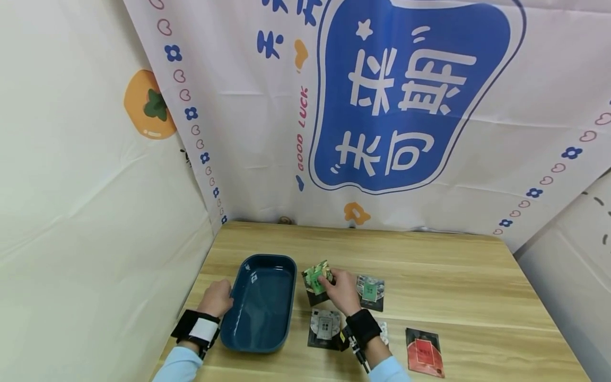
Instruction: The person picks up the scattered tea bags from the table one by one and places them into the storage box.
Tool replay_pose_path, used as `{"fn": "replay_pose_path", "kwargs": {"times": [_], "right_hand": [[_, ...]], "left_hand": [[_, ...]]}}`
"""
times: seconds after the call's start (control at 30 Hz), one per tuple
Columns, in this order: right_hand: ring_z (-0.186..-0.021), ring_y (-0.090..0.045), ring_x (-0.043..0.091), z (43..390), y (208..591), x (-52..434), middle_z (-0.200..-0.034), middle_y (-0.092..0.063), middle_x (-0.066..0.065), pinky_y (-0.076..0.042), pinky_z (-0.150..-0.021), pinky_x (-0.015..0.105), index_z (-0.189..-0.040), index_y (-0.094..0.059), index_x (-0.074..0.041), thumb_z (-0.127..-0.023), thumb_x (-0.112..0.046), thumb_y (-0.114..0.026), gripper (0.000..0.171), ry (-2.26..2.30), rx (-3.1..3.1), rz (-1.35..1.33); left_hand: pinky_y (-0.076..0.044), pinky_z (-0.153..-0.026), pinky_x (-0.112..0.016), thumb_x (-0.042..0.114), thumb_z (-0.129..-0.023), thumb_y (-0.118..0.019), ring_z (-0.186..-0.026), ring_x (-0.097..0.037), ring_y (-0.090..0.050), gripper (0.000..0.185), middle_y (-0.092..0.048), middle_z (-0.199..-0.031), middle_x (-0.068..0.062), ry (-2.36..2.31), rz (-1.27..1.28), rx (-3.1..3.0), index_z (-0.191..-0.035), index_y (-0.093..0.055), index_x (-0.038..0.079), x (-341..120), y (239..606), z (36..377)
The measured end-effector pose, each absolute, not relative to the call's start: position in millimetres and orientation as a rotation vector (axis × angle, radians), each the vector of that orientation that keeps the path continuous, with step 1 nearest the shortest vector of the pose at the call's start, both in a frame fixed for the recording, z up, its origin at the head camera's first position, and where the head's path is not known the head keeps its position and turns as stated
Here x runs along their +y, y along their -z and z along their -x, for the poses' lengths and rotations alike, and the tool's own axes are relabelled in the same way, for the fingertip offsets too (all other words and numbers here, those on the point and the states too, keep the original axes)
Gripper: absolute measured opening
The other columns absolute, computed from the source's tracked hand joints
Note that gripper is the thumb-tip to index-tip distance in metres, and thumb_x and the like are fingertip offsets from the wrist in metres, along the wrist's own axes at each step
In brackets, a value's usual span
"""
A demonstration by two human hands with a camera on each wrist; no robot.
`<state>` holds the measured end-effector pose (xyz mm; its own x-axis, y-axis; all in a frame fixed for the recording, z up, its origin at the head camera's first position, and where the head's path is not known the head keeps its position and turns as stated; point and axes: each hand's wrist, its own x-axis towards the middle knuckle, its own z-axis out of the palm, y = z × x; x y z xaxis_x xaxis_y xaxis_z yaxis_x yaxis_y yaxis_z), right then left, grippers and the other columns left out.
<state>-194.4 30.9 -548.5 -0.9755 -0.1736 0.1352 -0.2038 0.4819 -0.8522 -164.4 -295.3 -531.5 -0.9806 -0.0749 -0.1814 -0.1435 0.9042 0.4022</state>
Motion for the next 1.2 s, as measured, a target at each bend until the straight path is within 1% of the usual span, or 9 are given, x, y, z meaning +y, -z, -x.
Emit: {"fn": "replay_pose_path", "kwargs": {"times": [0.13, 0.27, 0.43, 0.73, 0.93, 1.1, 1.2], "right_hand": [[-0.047, -0.024, 0.003, 194, 548, 29, -0.057, -0.030, -0.006, -0.023, -0.051, 0.020, -0.073, -0.056, -0.011, -0.094, -0.018, -0.067, 0.025, -1.522, -2.671, -0.355], [-0.048, -0.024, 0.003, 193, 547, 26, -0.058, -0.032, -0.004, -0.024, -0.053, 0.020, -0.076, -0.058, -0.010, -0.095, -0.017, -0.066, 0.022, -1.521, -2.666, -0.382], [-0.048, -0.022, 0.004, 193, 547, 24, -0.059, -0.030, -0.004, -0.023, -0.054, 0.021, -0.078, -0.058, -0.010, -0.096, -0.019, -0.065, 0.021, -1.521, -2.670, -0.383], [-0.047, -0.026, 0.004, 194, 547, 21, -0.058, -0.032, -0.005, -0.024, -0.053, 0.020, -0.078, -0.059, -0.010, -0.095, -0.020, -0.066, 0.021, -1.553, -2.689, -0.358], [-0.048, -0.025, 0.004, 194, 543, 20, -0.058, -0.031, -0.004, -0.024, -0.054, 0.020, -0.074, -0.055, -0.011, -0.095, -0.020, -0.066, 0.025, -1.551, -2.679, -0.375], [-0.049, -0.026, 0.004, 193, 544, 16, -0.059, -0.030, -0.005, -0.024, -0.054, 0.020, -0.070, -0.048, -0.013, -0.095, -0.019, -0.066, 0.032, -1.551, -2.662, -0.402], [-0.050, -0.025, 0.003, 193, 546, 14, -0.059, -0.030, -0.005, -0.024, -0.056, 0.020, -0.071, -0.049, -0.012, -0.095, -0.019, -0.066, 0.030, -1.520, -2.646, -0.440]], "left_hand": [[-0.030, -0.048, -0.026, -0.007, -0.082, -0.062, -0.049, -0.014, -0.038, 0.038, -0.031, -0.055, 0.004, -0.636, 0.173, 2.908, -0.059, -0.039, 0.012, -295, 532, 165], [-0.030, -0.048, -0.026, -0.007, -0.081, -0.063, -0.049, -0.014, -0.037, 0.037, -0.032, -0.055, 0.003, -0.630, 0.188, 2.906, -0.059, -0.040, 0.012, -295, 533, 165], [-0.031, -0.049, -0.027, -0.006, -0.082, -0.064, -0.050, -0.015, -0.039, 0.034, -0.033, -0.056, 0.003, -0.625, 0.195, 2.900, -0.060, -0.043, 0.011, -295, 533, 165], [-0.030, -0.049, -0.026, -0.006, -0.081, -0.063, -0.050, -0.014, -0.038, 0.037, -0.032, -0.055, 0.003, -0.628, 0.185, 2.900, -0.059, -0.040, 0.012, -296, 532, 167], [-0.031, -0.049, -0.026, -0.006, -0.082, -0.062, -0.050, -0.015, -0.040, 0.033, -0.033, -0.056, 0.003, -0.628, 0.193, 2.897, -0.060, -0.043, 0.011, -296, 533, 168], [-0.031, -0.049, -0.027, -0.006, -0.081, -0.063, -0.050, -0.015, -0.040, 0.034, -0.033, -0.055, 0.003, -0.631, 0.188, 2.903, -0.060, -0.043, 0.011, -296, 534, 167], [-0.030, -0.049, -0.027, -0.006, -0.081, -0.063, -0.050, -0.015, -0.038, 0.035, -0.033, -0.055, 0.003, -0.633, 0.185, 2.905, -0.060, -0.042, 0.011, -296, 535, 166]]}}
